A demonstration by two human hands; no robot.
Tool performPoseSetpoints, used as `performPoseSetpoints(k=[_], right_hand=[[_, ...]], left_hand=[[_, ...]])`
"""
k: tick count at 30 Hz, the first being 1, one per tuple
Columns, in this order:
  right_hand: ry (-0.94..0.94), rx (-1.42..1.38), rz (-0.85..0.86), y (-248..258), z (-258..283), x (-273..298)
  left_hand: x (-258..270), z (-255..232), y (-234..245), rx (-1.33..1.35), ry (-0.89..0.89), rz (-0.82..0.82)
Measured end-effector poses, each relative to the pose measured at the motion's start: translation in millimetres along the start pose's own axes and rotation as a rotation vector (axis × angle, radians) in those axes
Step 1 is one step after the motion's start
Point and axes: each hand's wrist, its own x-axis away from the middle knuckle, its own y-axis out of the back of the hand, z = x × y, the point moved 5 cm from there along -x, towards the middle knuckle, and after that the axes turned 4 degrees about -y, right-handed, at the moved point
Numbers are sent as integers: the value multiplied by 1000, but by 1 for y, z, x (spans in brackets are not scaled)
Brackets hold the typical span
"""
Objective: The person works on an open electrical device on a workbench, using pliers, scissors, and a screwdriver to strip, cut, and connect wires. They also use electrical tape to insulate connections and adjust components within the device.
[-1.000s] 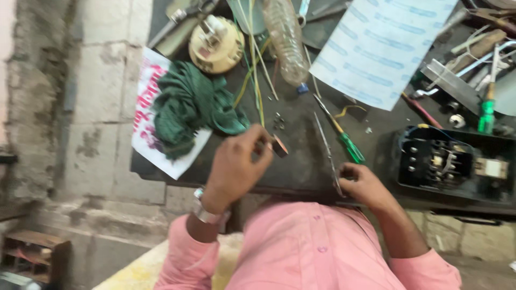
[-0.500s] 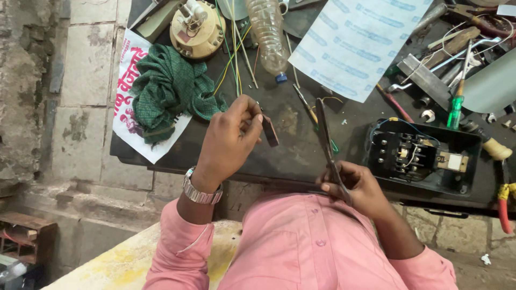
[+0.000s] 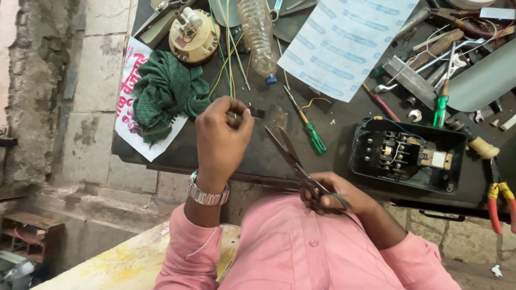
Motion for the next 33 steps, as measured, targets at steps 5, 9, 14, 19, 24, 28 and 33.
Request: performPoseSetpoints(k=[5, 9, 14, 19, 24, 28, 33], right_hand=[[3, -59, 151, -10, 1, -19], [57, -150, 230, -19, 3, -25], [93, -305, 279, -22, 1, -26], [97, -336, 256, -16, -3, -27], [107, -306, 228, -12, -11, -22], [88, -307, 234, -8, -15, -22], [101, -313, 221, -3, -20, -22]], left_hand=[[6, 10, -15, 270, 276, 30], [11, 6, -22, 563, 322, 9], [26, 4, -26, 672, 392, 21], [42, 4, -25, 665, 407, 18], [57, 10, -22, 615, 378, 4], [61, 8, -19, 579, 218, 26], [62, 20, -23, 663, 373, 65]])
